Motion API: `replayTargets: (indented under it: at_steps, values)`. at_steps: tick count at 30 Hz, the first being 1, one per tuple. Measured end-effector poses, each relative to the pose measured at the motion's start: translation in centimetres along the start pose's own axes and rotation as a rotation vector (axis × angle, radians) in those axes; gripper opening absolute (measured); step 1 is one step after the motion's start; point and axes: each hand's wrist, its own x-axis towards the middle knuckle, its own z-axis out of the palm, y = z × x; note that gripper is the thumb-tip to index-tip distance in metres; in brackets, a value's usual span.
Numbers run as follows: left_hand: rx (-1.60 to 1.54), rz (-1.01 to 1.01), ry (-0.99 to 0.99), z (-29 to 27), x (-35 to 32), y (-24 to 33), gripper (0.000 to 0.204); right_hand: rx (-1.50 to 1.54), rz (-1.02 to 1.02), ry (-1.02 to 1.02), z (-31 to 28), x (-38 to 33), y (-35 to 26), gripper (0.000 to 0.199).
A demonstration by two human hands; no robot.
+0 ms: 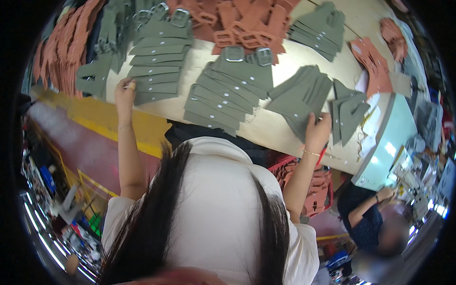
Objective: The person uses red-handled scissors to trim excess material from the edges of stacked olive-green fabric pieces with metal buckles. After trimming, the person stacks the finished pieces and organizes them on the table.
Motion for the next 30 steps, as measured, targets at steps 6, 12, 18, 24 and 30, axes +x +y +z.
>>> replayTargets:
  at_steps: [6, 12, 18, 24, 30]
  values:
    - [0.011, -0.013, -0.147, -0.3, 1.9, 2.8, 0.028, -0.007, -0.009, 0.028, 0.1, -0.3, -0.4, 0.026]
    - [-0.195, -0.204, -0.206, -1.2, 1.6, 6.1, 0.019, 0.002, 0.001, 0.037, 0.2, -0.3, -0.3, 0.027]
    - [-0.459, -0.287, -0.180, -4.0, 0.0, 9.2, 0.014, 0.010, -0.058, 0.042, 0.1, -0.1, -0.1, 0.028]
    - [-0.405, -0.095, -0.217, -10.1, -1.2, 12.0, 0.018, 0.034, -0.045, 0.033, 0.2, 0.0, 0.2, 0.028]
    - [-0.712, 0.027, -0.301, -9.9, -3.7, 17.4, 0.017, 0.041, -0.073, 0.029, 0.3, 0.2, 0.5, 0.028]
